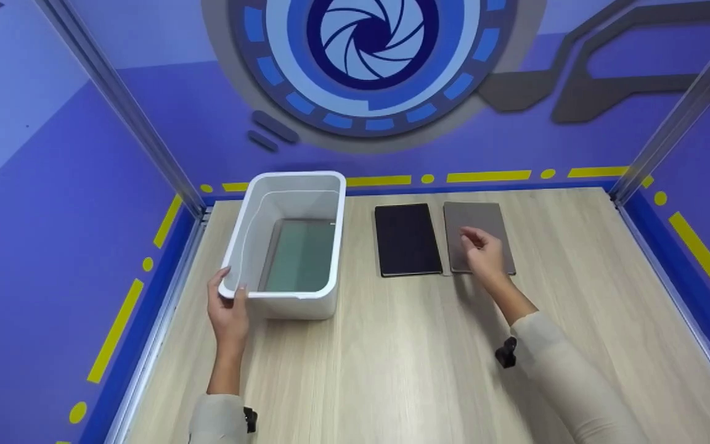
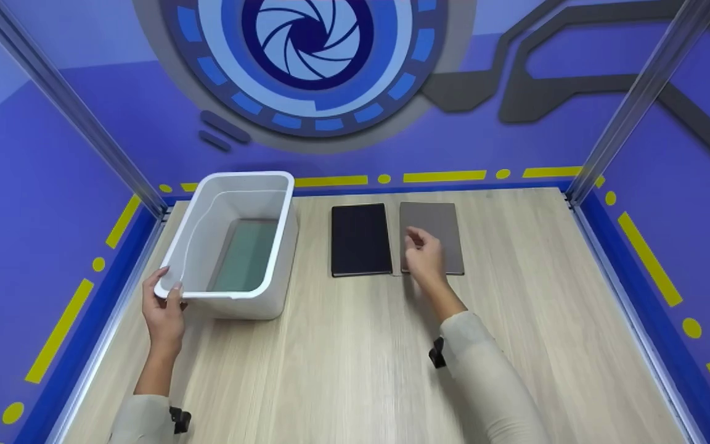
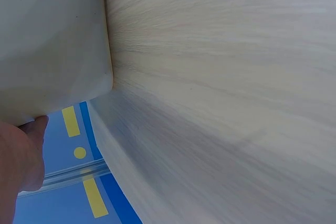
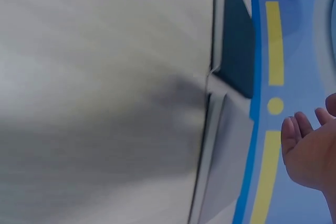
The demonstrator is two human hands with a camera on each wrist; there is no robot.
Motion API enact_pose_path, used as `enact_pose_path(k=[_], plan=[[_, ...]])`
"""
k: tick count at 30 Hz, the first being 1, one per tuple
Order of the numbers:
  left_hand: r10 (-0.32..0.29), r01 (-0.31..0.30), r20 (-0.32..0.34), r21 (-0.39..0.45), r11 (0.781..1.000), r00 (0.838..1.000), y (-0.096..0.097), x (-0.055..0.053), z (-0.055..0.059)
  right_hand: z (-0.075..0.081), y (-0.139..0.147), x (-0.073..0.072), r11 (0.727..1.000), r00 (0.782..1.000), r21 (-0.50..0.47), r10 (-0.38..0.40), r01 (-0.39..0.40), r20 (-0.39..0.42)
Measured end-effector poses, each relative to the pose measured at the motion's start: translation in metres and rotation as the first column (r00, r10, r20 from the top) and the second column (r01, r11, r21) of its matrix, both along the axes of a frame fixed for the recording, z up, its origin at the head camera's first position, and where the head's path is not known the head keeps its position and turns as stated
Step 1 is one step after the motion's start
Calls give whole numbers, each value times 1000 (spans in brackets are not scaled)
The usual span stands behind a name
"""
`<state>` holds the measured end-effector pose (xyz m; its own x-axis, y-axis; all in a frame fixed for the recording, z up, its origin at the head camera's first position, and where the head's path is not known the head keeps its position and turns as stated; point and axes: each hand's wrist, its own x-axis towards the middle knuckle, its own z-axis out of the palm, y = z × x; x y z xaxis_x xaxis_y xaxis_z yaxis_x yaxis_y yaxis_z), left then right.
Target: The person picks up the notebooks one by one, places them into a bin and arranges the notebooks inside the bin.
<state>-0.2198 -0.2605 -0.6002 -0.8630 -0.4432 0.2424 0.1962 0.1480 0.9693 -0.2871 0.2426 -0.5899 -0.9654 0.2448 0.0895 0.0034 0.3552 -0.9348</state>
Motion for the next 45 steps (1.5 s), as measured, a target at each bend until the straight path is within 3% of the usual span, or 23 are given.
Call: enact_pose_path(k=[7, 18, 28, 36, 45], plan=[[-8, 8, -10, 17, 1000, 1000, -1, 1, 2, -10, 22, 11, 997, 993, 78, -36, 27, 110], [12, -14, -47, -24, 1000, 999, -4, -2, -2, -23, 46, 19, 993, 984, 90, -94, 81, 151], [-18, 18, -13, -17, 1000, 1000, -2, 5, -4, -36, 75, 36, 985, 965, 60, -168, 159, 202], [-10, 10, -15, -19, 1000, 1000, -2, 3, -1, -42, 85, 37, 985, 946, 40, -173, 169, 275], [-16, 16, -33, -13, 1000, 999, -1, -1, -1, -48, 78, 30, 981, 926, 126, -180, 146, 333]])
